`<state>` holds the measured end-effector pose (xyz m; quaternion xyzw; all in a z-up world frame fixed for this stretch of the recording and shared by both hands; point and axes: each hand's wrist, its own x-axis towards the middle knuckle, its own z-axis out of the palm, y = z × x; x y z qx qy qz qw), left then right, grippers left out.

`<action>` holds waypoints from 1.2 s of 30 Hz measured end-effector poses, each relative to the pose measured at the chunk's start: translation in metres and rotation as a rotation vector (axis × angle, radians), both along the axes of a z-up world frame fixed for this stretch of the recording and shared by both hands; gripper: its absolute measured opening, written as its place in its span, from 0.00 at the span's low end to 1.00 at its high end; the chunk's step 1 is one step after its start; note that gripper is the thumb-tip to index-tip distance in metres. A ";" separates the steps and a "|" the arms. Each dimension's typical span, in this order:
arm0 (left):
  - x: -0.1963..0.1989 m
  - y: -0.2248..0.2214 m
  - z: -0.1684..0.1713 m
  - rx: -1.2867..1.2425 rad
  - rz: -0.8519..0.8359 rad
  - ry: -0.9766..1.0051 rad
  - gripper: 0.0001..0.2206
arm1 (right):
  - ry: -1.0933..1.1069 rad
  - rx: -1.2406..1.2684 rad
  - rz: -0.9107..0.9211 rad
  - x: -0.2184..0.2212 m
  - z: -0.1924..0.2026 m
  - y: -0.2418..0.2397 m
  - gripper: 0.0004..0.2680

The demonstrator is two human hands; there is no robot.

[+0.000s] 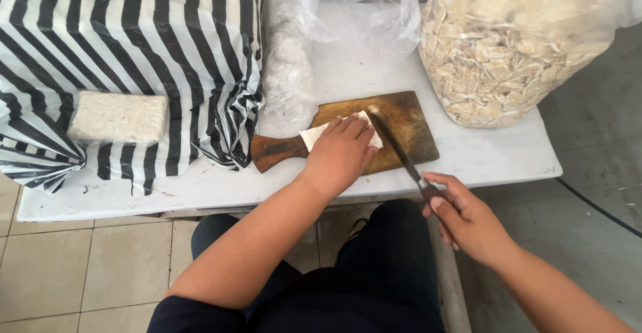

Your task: The person slices a white block of food into thin strips on a wooden cutting board using a knife. The slices are then transferred into a large plastic bag. The person repeats the slicing process with another block.

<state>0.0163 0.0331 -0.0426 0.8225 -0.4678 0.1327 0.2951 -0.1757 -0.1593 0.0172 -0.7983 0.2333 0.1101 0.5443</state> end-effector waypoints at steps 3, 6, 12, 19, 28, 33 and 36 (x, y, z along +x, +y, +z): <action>0.000 0.001 0.000 -0.004 0.005 -0.003 0.16 | -0.025 0.006 -0.011 0.007 0.006 0.002 0.22; 0.000 -0.001 -0.001 -0.005 0.019 -0.024 0.16 | -0.081 0.033 0.029 0.006 0.009 0.009 0.22; 0.000 -0.001 0.000 -0.023 0.008 -0.020 0.16 | -0.048 0.034 0.057 0.008 0.009 0.016 0.21; 0.000 -0.001 -0.001 -0.027 0.004 -0.022 0.15 | -0.006 -0.006 0.064 0.009 0.011 0.020 0.21; 0.000 -0.003 -0.001 -0.001 0.018 -0.023 0.16 | 0.044 -0.069 0.120 0.027 0.020 0.016 0.22; 0.000 -0.002 -0.001 0.005 0.010 -0.015 0.15 | 0.079 -0.183 0.188 0.032 0.028 0.029 0.25; -0.002 -0.002 0.001 -0.025 0.015 -0.036 0.15 | 0.113 -0.221 0.189 0.033 0.032 0.032 0.26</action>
